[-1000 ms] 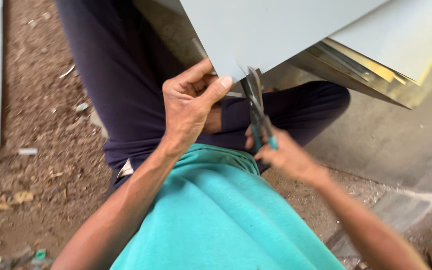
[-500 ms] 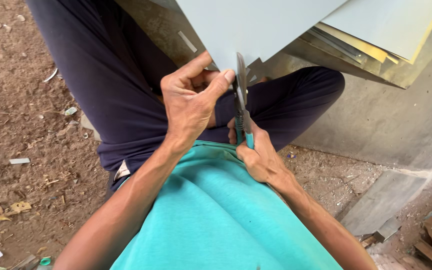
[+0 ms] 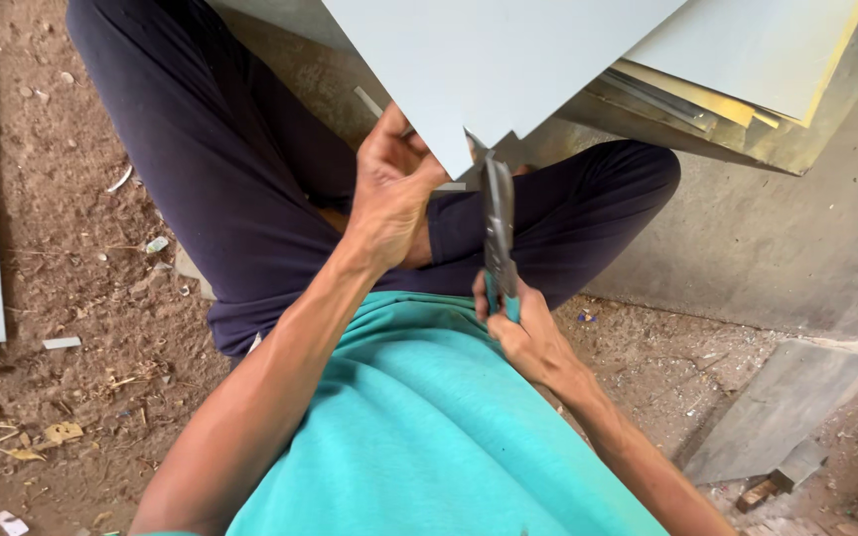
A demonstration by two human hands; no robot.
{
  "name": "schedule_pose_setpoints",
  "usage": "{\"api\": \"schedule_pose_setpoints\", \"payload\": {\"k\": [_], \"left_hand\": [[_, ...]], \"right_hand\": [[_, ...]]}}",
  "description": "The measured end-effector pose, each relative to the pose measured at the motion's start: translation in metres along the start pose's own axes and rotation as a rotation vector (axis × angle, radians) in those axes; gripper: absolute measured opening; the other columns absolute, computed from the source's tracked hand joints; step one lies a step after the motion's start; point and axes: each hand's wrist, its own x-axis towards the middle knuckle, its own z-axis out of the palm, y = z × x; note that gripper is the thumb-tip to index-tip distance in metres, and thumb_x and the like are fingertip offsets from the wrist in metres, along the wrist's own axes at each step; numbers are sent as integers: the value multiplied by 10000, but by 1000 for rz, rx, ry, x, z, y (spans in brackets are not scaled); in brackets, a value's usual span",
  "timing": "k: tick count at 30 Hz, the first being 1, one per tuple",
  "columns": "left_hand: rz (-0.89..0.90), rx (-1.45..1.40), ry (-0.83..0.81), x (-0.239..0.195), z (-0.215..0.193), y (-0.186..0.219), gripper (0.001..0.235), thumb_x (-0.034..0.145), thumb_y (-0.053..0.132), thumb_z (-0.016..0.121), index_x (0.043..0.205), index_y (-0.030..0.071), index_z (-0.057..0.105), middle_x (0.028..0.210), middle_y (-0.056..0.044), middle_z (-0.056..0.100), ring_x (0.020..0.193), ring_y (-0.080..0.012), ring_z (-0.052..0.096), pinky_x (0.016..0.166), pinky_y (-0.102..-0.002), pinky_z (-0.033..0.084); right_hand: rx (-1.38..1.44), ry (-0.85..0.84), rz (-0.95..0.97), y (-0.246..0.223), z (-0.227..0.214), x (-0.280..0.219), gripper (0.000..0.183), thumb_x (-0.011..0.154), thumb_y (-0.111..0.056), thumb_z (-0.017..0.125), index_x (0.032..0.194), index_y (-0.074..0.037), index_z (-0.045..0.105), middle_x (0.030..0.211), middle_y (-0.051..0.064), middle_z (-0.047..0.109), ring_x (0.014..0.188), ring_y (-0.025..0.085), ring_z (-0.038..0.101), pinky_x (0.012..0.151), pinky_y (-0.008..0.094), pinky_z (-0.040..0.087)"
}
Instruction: The person sits cross-legged on the ground and uses tin snips to cut a white sheet into smaller pieces. They repeatedly trim the edges of the sheet, separating cut-off strips and placing them on the ground.
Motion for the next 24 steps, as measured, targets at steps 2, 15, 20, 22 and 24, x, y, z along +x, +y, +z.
{"api": "schedule_pose_setpoints", "payload": {"k": [2, 15, 20, 22, 24], "left_hand": [[29, 145, -88, 4, -8, 3, 350, 988, -60, 707, 1300, 9, 563, 1159, -54, 686, 1125, -154, 664, 1028, -348, 584], [-139, 848, -436, 28, -24, 57, 353, 883, 78, 774, 1221, 23, 685, 1200, -74, 717, 1206, -226, 627, 1098, -384, 417], [-289, 328, -307, 38, -28, 85, 370, 941, 76, 781, 1263, -43, 642, 1219, -157, 695, 1134, -237, 656, 1060, -354, 523], [-303, 109, -230, 36, -19, 88, 303, 1001, 80, 782, 1227, -74, 652, 1158, -178, 705, 1069, -243, 675, 1030, -362, 548], [-248, -11, -264, 24, -8, 86, 262, 990, 75, 787, 1162, -87, 674, 1059, -179, 730, 1002, -235, 700, 1000, -359, 564]], "right_hand": [[22, 30, 36, 14, 1, -8, 368, 712, -70, 506, 1071, -19, 566, 843, 78, 600, 793, 175, 580, 735, 346, 504], [300, 153, 53, 60, 16, -16, 308, 714, -68, 498, 997, 4, 597, 828, 73, 595, 773, 172, 586, 719, 329, 518], [376, 182, 4, 78, 15, -16, 286, 707, -70, 505, 961, 19, 600, 772, 77, 616, 720, 188, 596, 685, 349, 515], [351, 218, -18, 85, 13, -17, 272, 719, -77, 502, 949, 18, 611, 753, 75, 624, 710, 189, 598, 673, 353, 511], [336, 275, -41, 90, 13, -22, 260, 736, -85, 499, 941, 12, 627, 737, 69, 627, 706, 189, 595, 660, 356, 500]]}}
